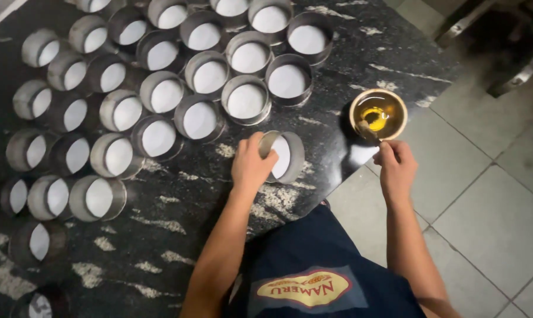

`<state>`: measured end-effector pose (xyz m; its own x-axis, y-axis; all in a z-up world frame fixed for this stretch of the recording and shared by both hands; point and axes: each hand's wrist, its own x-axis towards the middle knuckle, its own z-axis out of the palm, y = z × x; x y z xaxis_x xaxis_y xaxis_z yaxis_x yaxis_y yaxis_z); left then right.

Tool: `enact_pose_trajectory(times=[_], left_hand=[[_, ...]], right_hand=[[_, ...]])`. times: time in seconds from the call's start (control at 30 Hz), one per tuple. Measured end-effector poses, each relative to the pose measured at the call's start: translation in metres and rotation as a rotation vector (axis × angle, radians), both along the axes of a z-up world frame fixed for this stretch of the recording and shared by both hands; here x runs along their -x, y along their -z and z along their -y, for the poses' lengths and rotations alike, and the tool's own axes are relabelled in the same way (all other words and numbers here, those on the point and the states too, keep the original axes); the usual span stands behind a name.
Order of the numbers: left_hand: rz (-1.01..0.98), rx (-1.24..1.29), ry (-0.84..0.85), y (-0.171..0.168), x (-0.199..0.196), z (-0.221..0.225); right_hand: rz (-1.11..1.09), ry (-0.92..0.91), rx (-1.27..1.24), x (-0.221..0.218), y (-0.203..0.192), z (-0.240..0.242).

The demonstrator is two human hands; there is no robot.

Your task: Greasing the interior of small circular metal ring molds with oil using a brush.

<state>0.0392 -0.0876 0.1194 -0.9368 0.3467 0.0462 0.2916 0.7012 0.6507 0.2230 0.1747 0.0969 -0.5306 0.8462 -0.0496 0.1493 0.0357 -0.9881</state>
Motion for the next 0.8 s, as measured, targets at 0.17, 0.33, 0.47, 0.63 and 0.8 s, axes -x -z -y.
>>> enact_pose_trajectory(times=[0.17, 0.33, 0.47, 0.63, 0.8], left_hand=[[-0.088, 0.104, 0.107, -0.020, -0.002, -0.014], [-0.050, 0.011, 0.268, 0.009, -0.003, -0.026], [-0.032, -0.100, 0.376, 0.021, -0.005, -0.022], [-0.031, -0.138, 0.430, 0.007, -0.026, -0.006], [-0.092, -0.233, 0.419, 0.009, -0.043, 0.019]], right_hand=[[0.038, -0.326, 0.064, 0.018, 0.003, 0.038], [0.124, -0.581, -0.285, 0.048, 0.023, 0.074], [0.302, -0.767, -0.278, 0.047, 0.038, 0.072], [0.242, -0.742, -0.046, 0.039, 0.003, 0.082], [0.239, -0.848, -0.168, 0.033, 0.019, 0.085]])
